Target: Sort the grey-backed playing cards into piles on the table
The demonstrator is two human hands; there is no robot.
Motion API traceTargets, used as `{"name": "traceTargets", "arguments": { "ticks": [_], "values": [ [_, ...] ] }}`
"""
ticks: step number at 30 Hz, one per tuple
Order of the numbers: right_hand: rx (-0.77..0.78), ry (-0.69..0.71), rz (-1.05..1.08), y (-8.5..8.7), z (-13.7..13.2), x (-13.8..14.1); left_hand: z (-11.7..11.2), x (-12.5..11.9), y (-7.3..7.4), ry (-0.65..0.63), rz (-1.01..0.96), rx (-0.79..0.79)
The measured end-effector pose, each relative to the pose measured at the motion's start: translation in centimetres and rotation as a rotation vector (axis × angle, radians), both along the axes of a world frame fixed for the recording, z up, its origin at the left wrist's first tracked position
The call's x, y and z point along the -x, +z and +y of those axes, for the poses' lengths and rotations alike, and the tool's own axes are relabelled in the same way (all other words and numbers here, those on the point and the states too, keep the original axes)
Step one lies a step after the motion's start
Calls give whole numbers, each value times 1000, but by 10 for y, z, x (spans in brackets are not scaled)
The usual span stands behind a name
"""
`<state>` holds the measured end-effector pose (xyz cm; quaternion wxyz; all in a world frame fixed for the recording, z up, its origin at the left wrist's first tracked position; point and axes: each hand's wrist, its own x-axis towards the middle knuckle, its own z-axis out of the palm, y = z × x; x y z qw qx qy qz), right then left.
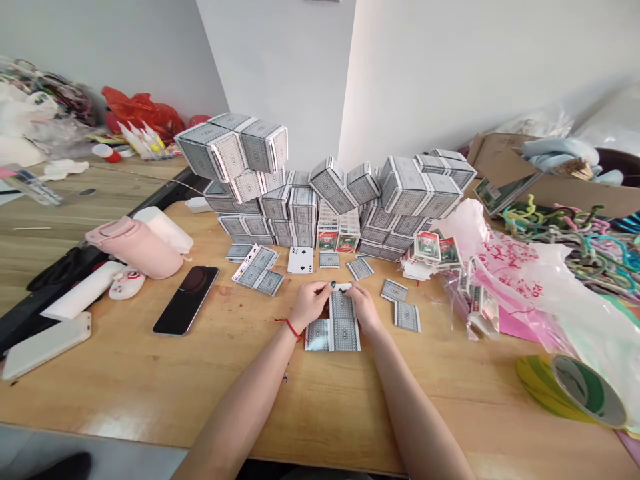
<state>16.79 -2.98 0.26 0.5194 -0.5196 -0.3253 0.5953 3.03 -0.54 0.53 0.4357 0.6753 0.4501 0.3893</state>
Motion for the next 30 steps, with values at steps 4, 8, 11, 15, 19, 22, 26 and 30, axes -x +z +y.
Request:
{"name": "traceTargets", "arguments": {
  "ticks": [4,8,11,15,19,22,26,30],
  "values": [
    [-4,48,50,-1,-3,0,3,1,1,30,-34,48],
    [-11,131,171,2,-5,-1,6,6,5,63,-123,114],
    [-68,105,176,3,-5,-1,6,9,9,-54,-210,161],
    [-100,97,116,2,-4,-2,5,10,9,-144,-170,108],
    [-116,109,65,1,-4,-1,5,9,6,-109,-116,87],
    [-109,100,28,0,-4,-1,5,9,4,-145,-101,147],
    [-121,127,16,-1,-5,-1,4,9,4,-200,-160,207],
    [-147,129,26,3,-7,-1,3,9,6,-207,-227,233]
  ]
}}
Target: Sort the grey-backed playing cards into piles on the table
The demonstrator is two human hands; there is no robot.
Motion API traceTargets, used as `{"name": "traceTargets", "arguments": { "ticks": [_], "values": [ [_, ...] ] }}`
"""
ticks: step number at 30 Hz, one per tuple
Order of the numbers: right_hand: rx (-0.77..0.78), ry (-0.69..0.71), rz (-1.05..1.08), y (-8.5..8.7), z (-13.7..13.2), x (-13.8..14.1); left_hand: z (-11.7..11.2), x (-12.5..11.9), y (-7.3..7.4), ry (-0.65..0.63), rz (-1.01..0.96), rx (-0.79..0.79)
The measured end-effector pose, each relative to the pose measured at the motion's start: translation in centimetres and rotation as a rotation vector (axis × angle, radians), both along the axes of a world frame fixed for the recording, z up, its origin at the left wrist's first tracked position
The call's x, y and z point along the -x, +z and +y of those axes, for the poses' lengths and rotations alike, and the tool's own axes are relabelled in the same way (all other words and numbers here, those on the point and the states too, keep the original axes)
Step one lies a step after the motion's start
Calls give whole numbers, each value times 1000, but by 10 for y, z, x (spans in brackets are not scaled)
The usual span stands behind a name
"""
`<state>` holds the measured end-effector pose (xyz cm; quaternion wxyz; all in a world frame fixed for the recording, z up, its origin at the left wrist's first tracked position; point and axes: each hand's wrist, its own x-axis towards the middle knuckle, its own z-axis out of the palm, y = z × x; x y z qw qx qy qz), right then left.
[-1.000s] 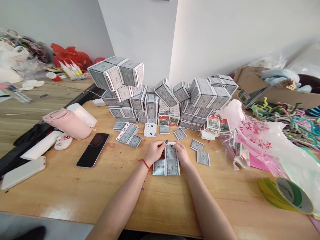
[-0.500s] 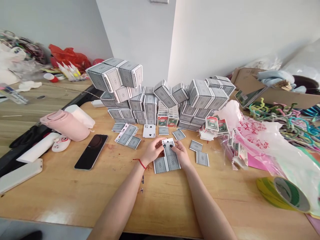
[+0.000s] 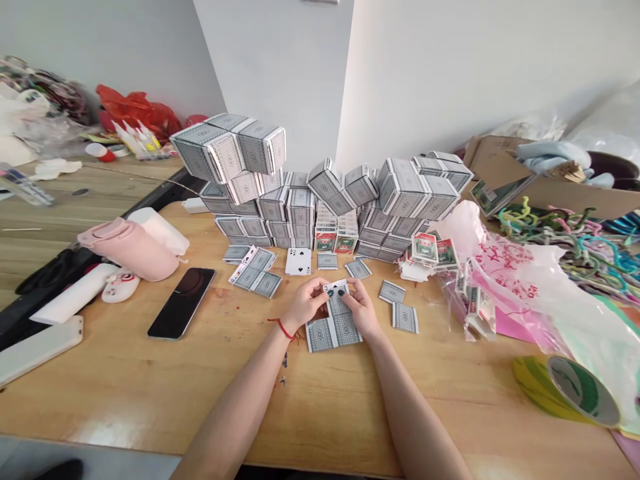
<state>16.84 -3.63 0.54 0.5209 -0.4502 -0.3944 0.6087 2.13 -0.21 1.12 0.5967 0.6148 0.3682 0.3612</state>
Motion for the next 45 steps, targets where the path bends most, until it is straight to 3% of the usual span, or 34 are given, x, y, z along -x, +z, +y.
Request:
{"name": "traceTargets", "arguments": {
  "ticks": [13,22,25,29,32,35,40,45],
  "values": [
    [40,27,28,2,1,0,-1,-2,2,36,-60,69],
    [122,-86,180,-4,4,-5,-4,1,10,-148,-200,86],
    [223,-33,311,-6,5,-4,-4,-1,9,-175,-220,71],
    [335,92,483,-4,5,-2,0,-3,6,-58,-150,-79],
    [395,215,568,-4,5,-1,2,-3,3,-33,-140,-104],
    [342,260,603,-4,5,-1,4,-3,-2,1,-193,-22],
    [131,260,481,-3,-1,7,7,-3,-8,229,-355,167],
    [25,104,295,-6,-3,20,3,-7,-3,204,-355,288]
  ]
}}
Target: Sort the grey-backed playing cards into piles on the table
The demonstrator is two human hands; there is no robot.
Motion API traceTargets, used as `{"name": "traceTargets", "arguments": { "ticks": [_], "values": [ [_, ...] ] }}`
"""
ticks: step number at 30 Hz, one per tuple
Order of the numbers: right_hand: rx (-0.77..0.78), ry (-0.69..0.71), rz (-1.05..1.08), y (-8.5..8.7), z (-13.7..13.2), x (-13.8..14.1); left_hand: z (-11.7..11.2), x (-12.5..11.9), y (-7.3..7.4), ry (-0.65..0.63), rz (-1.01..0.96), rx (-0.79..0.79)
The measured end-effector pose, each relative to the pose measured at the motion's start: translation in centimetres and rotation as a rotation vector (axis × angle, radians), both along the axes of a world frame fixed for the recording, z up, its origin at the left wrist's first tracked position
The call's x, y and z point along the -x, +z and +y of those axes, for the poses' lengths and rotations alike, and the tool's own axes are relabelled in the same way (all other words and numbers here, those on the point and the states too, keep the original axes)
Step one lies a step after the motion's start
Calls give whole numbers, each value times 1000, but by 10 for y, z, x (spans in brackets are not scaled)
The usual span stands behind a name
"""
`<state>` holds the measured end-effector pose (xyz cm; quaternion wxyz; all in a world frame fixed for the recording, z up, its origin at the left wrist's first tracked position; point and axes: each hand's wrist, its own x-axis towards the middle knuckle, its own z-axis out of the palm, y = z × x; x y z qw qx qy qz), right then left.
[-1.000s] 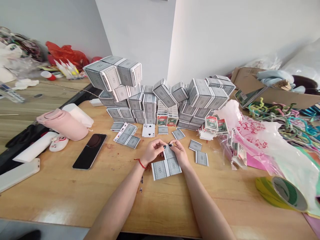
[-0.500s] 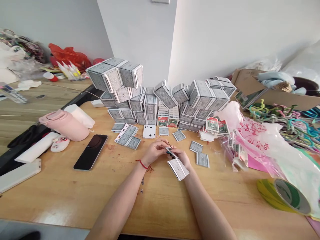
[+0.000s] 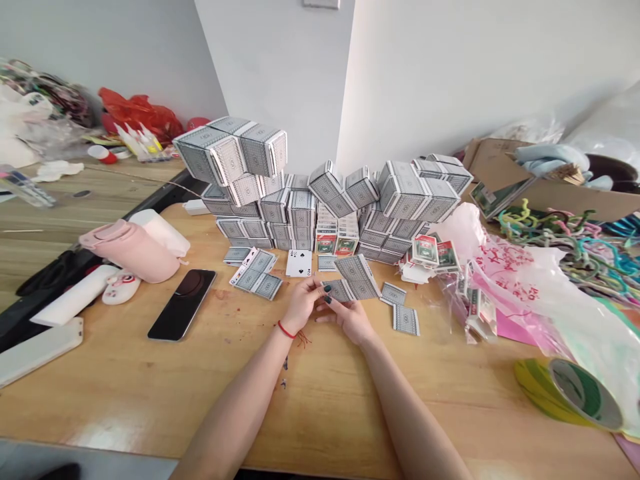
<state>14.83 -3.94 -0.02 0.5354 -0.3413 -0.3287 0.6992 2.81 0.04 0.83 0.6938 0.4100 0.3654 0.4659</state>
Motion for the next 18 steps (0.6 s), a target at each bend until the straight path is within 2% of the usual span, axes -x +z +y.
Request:
{"name": "traceTargets", "arguments": {
  "ticks": [2,5,9,13,18],
  "values": [
    [-19,-97,-110,-3,1,2,-3,-3,3,-38,16,-22],
    [-76,-167,-263,-5,3,0,-6,-8,5,-73,1,-37],
    [-146,-186,-350,-4,3,0,-8,-11,5,-63,-78,15],
    [-150,-181,-414,-3,3,3,-9,-11,3,-67,-117,49],
    [-165,-240,-541,-4,1,5,-7,-14,-5,59,-17,8]
  ]
}}
